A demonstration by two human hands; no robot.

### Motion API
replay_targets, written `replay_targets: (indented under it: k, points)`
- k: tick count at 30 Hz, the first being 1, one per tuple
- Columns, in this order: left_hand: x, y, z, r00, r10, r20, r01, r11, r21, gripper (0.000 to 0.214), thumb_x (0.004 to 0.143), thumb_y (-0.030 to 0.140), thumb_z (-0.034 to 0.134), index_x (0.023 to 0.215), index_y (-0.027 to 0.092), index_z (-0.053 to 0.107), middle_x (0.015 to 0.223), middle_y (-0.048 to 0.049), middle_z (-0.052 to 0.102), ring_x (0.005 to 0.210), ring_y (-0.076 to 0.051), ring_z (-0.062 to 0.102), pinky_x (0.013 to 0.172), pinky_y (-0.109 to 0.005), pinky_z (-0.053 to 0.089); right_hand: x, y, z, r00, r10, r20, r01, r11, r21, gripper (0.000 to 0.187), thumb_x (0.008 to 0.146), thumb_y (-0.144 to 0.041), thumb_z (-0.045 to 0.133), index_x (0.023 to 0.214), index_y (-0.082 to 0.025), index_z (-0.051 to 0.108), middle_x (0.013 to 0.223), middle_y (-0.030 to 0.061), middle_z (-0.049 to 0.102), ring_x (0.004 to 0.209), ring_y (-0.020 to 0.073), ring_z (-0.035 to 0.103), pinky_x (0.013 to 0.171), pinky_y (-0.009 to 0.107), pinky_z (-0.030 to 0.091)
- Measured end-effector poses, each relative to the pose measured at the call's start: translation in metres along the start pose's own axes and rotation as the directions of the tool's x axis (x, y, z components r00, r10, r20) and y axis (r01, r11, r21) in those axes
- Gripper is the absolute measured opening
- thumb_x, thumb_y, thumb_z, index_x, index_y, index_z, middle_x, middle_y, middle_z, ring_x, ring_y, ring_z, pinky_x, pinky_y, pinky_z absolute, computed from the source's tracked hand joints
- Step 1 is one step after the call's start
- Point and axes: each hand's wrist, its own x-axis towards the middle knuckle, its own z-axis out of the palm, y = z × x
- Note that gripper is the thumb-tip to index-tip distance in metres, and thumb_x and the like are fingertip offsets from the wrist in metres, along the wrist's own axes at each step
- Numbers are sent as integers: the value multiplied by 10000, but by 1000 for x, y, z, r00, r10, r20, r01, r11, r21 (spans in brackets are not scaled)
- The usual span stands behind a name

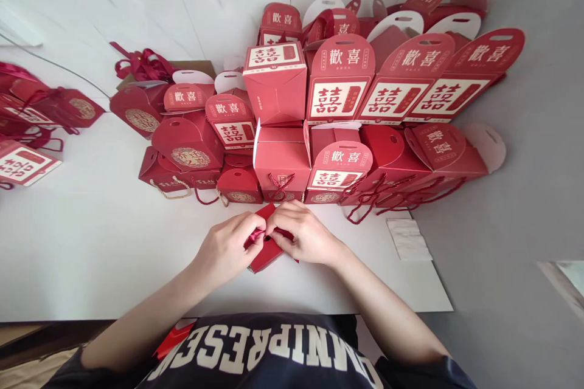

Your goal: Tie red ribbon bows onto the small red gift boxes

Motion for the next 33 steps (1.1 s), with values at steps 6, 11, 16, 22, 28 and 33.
replay_targets:
  k: [6,11,16,22,28,33]
  points:
    - [-1,-2,7,993,90,-70,-82,990,111,166,864,54,464,789,196,503,756,-1,572,679,-125,564,618,-235,445,1,-7,-3,997,80,-22,-78,994,74,75,932,-175,547,956,-231,591,914,27,678,851,188,605,976,441,416]
    - [-2,-12,5,985,147,-87,-145,989,35,177,900,72,480,766,186,505,844,-18,609,726,-113,608,687,-223,498,2,-9,-7,954,297,-26,-293,949,116,103,943,-244,585,921,-228,684,1310,83,574,1219,254,533,1038,456,409]
    - [-9,-18,7,967,234,-98,-230,972,50,191,901,65,502,750,183,499,776,-12,586,769,-124,629,719,-229,518,5,-7,-5,927,363,91,-374,895,243,41,889,-224,668,917,-222,697,1337,99,553,1318,260,490,1060,445,424]
    - [-10,-16,4,992,117,-48,-117,993,15,113,902,95,497,918,190,556,842,-14,603,747,-119,606,723,-234,519,5,-10,1,959,283,-8,-279,951,130,70,876,-183,660,926,-227,678,1382,90,535,1274,268,520,1048,479,438]
    - [-5,-10,0,994,108,-5,-107,991,84,166,875,60,438,795,189,507,785,-11,555,700,-131,568,652,-249,493,7,-18,0,990,136,-27,-135,991,25,119,875,-126,617,912,-230,660,1378,58,548,1238,257,520,1056,476,423]
    - [-6,-15,1,979,189,-71,-183,980,79,134,886,70,494,828,183,536,819,-21,575,742,-134,586,712,-259,513,7,-15,-4,978,209,3,-208,971,121,186,960,-154,519,1072,-236,643,1363,68,554,1225,213,539,1049,418,449]
